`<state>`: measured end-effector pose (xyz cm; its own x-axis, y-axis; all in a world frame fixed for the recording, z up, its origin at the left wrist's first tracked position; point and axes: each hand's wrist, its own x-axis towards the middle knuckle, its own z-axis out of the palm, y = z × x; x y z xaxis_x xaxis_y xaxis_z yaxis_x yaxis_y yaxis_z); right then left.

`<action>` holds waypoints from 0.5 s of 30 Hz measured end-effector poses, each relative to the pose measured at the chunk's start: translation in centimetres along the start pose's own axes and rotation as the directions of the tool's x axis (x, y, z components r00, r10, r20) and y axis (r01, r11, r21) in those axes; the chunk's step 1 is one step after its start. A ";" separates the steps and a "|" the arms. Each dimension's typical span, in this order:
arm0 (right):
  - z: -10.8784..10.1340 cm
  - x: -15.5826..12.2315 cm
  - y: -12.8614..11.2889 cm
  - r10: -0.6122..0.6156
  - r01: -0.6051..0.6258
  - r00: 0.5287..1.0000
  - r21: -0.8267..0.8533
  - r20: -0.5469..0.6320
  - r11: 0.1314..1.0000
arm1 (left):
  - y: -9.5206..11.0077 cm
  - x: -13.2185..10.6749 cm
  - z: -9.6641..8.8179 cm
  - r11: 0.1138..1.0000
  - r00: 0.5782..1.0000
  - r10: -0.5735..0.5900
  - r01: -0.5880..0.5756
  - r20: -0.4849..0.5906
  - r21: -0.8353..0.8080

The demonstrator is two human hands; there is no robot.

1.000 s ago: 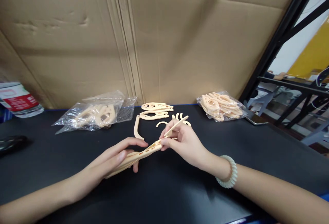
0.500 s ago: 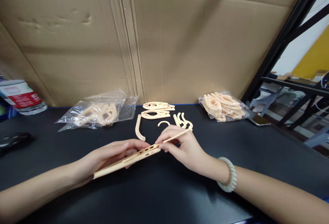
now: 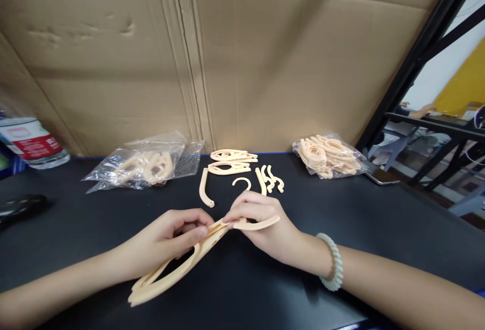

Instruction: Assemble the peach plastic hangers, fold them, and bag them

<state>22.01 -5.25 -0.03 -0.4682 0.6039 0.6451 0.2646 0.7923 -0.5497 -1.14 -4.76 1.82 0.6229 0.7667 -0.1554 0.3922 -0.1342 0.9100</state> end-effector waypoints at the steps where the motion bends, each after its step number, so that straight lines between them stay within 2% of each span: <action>1: 0.0 -0.1 0.0 0.004 -0.004 1.000 -0.011 0.013 1.000 | 0.0 0.0 0.1 1.000 1.000 -0.001 0.001 -0.003 0.025; 5: 0.3 -0.6 0.1 -0.026 0.029 0.998 -0.058 0.056 0.998 | 0.2 0.0 0.4 0.997 1.000 0.012 -0.012 -0.004 0.073; 9: 0.3 -0.5 -0.2 -0.168 0.187 0.980 -0.208 0.106 0.960 | 0.1 0.1 0.4 0.982 0.994 0.107 -0.107 0.014 0.153; 12: 0.0 0.0 -1.1 -0.304 0.363 0.930 -0.377 0.208 0.852 | 0.1 0.0 0.2 0.937 0.981 0.186 -0.193 0.052 0.291; 15: -0.4 0.3 -2.3 -0.393 0.530 0.847 -0.513 0.358 0.675 | 0.5 -0.3 0.3 0.846 0.962 0.256 -0.270 0.094 0.461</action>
<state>21.60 -6.89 1.66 -0.8024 0.1690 0.5723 0.3632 0.8993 0.2435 -0.88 -5.23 2.23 0.7632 0.6444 0.0470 0.4755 -0.6094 0.6345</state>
